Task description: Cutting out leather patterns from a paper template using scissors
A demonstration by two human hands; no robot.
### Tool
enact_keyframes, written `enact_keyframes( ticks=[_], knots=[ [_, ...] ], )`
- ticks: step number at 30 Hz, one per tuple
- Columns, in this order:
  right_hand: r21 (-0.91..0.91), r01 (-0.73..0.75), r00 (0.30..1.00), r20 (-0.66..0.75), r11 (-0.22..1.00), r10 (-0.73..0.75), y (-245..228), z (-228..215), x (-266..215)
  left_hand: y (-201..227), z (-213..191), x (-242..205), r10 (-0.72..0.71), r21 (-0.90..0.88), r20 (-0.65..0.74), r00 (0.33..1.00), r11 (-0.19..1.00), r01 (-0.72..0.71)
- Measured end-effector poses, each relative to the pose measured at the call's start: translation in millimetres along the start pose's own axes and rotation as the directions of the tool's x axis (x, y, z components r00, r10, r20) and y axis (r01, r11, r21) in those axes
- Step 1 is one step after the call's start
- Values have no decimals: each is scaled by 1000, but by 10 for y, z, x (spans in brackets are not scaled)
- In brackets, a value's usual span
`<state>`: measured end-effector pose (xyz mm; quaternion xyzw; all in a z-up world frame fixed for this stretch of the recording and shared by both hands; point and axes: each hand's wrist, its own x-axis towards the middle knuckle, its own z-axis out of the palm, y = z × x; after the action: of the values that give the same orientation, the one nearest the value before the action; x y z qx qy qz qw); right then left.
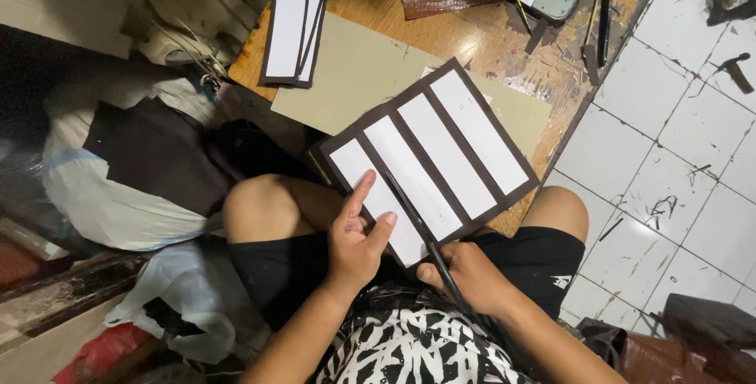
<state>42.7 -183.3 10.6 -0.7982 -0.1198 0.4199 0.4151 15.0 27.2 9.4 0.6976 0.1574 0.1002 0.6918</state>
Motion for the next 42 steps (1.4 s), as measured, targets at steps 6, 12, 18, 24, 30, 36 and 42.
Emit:
enact_keyframes(
  ticks=[6, 12, 18, 24, 30, 36, 42],
  knots=[
    [52, -28, 999, 37, 998, 26, -147, -47, 12, -15, -14, -15, 7, -21, 18, 1000, 1000, -7],
    [10, -61, 997, -35, 998, 62, 53, 14, 52, -32, -15, -19, -12, -33, 12, 1000, 999, 13],
    [19, -55, 998, 38, 998, 54, 106, -77, -17, 16, -33, 29, -23, -40, -10, 1000, 999, 22],
    [22, 97, 971, 216, 995, -100, 164, -386, -394, 40, -57, 166, -22, -46, -37, 999, 999, 20],
    [204, 166, 970, 141, 965, -197, 334, -556, -759, 369, 121, 406, 74, -77, 39, 997, 995, -71],
    [521, 430, 902, -292, 737, -319, 1111, -269, -628, 1092, 755, 502, 139, -161, 225, 964, 981, -104],
    [279, 820, 542, -660, 500, -521, 345, -621, -854, 1622, 797, 292, 443, -317, 324, 836, 883, -345]
  ],
)
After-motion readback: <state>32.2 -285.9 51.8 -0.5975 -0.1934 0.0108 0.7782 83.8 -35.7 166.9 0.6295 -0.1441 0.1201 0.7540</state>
